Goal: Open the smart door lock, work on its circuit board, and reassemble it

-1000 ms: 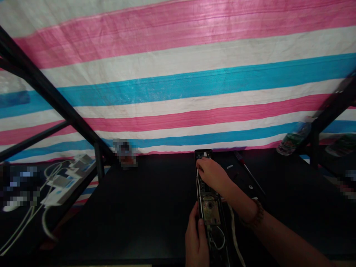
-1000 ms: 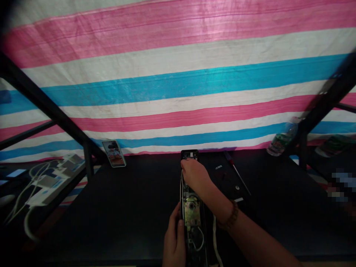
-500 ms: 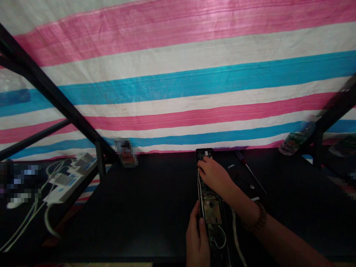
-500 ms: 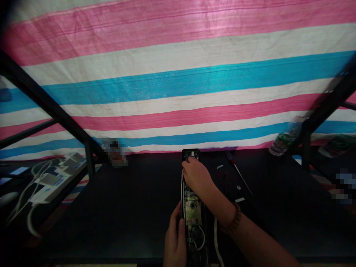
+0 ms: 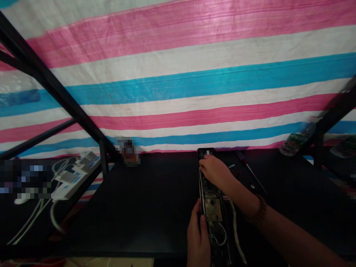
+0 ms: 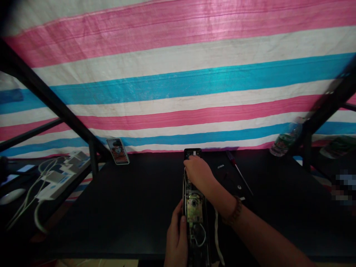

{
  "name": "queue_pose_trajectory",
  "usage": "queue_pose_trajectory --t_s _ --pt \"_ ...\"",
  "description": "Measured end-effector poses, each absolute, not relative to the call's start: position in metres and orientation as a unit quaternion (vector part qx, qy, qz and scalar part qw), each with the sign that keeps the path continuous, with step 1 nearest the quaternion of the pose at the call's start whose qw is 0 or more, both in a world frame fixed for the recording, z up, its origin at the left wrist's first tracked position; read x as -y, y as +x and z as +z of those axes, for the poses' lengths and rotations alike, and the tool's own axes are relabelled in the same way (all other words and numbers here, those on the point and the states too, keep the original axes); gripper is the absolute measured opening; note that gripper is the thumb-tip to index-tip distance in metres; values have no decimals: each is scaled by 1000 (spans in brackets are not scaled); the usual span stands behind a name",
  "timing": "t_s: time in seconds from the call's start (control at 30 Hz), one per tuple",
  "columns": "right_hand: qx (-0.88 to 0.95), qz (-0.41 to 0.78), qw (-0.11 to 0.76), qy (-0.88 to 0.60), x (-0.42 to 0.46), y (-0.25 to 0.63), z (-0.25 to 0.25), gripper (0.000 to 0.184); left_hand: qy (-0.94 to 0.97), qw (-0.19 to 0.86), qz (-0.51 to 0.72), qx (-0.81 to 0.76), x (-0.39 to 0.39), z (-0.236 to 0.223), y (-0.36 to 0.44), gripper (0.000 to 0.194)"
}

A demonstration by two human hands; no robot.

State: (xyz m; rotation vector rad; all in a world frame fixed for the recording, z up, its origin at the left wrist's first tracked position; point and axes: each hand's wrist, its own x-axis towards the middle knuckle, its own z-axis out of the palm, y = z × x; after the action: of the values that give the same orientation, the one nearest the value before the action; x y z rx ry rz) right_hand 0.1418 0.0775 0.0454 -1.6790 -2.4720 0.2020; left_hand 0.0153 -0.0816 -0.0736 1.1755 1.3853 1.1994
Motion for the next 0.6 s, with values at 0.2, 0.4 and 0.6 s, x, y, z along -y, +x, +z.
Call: queue_pose_trajectory --t_s 0.2,0.4,0.6 --pt "815 123 117 -555 -85 150 43 14 473 471 483 -566 81 -72 15 54" --pt "808 121 127 -563 -82 148 43 15 477 469 487 -562 81 -72 16 55" --pt "815 82 102 -564 -73 142 43 23 480 463 489 -562 81 -76 16 52"
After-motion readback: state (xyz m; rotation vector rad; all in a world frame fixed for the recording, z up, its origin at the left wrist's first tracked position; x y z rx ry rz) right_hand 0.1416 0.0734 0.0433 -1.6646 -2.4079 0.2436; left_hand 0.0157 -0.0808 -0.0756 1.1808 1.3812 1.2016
